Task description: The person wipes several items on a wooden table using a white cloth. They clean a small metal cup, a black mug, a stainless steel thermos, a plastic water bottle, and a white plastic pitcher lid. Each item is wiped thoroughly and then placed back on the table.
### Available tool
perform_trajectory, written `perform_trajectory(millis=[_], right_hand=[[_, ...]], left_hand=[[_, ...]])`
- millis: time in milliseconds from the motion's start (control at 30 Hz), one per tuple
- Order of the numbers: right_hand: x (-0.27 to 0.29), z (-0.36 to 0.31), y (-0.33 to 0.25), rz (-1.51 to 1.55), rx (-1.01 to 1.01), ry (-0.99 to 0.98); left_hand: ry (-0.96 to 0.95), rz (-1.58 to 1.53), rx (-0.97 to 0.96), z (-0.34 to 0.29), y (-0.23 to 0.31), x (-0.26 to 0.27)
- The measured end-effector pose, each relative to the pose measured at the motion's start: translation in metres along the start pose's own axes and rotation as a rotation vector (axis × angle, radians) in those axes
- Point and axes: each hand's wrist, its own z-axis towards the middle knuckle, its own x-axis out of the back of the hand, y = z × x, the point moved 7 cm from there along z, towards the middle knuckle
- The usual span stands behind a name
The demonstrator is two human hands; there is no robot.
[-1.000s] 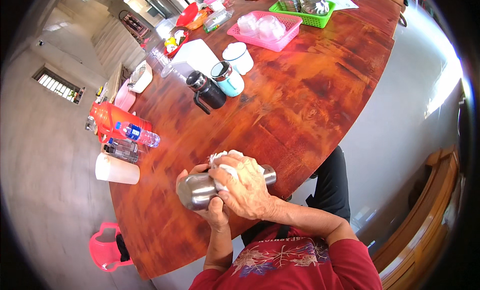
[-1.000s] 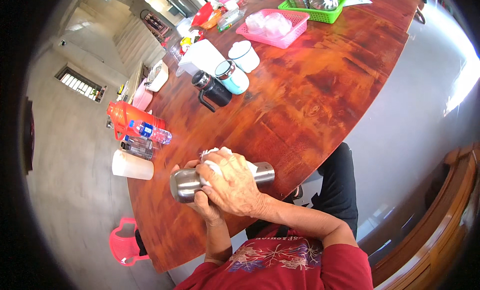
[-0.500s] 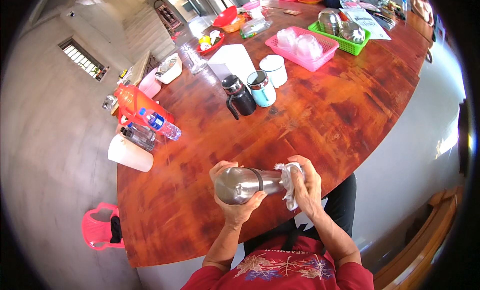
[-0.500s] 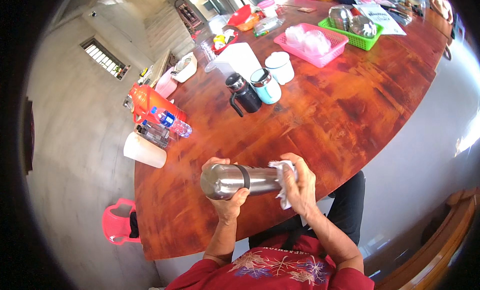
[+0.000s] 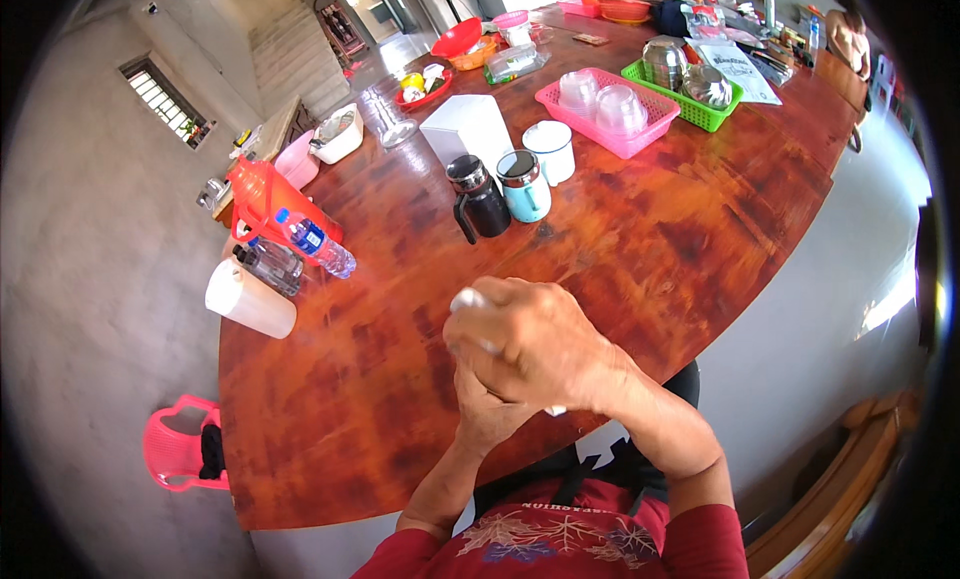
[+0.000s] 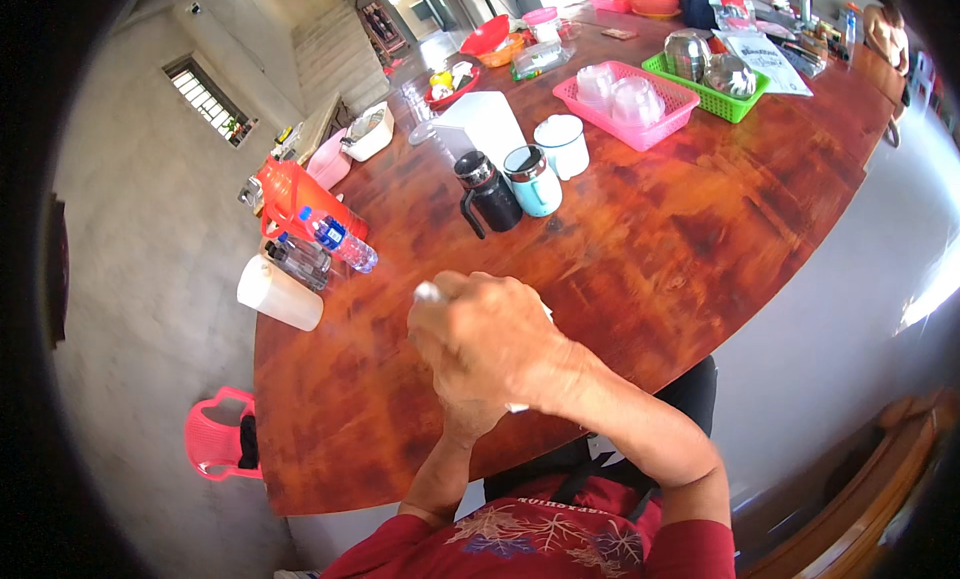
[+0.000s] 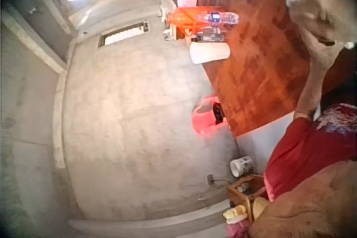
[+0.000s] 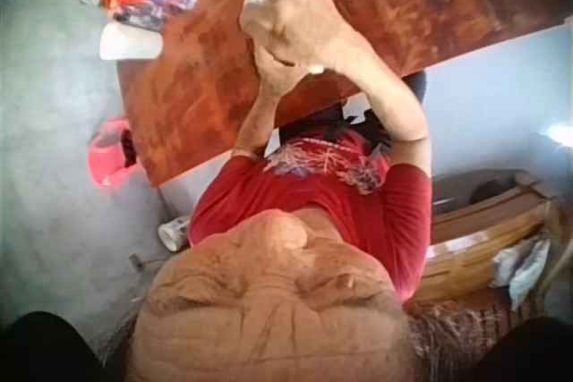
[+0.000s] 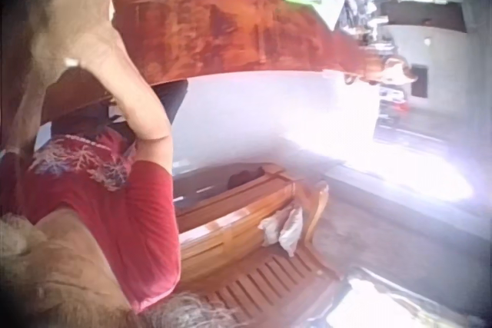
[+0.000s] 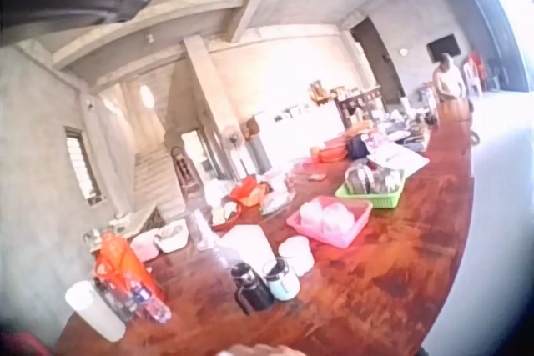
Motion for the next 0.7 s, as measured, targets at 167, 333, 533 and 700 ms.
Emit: perform_trajectory(millis=[167,333,533,700], right_hand=[[-0.002,-0.011,0.025,0.378,-0.052,0.235],[-0.032,-0.038,0.068,0.723,-0.322,0.306],[-0.086,-0.088,0.123,0.732,-0.555,0.405],[-0.106,-0.137,0.151,0.375,-0.815,0.344]], left_hand=[[-0.024,-0.077,0.093,0.003,-0.013,0.0],[-0.214,-0.052,0.033,0.015,0.005,0.004],[-0.226,-0.306,0.249,0.01,-0.013,0.011],[-0.224,-0.329,0.276,0.011,-0.017,0.012]])
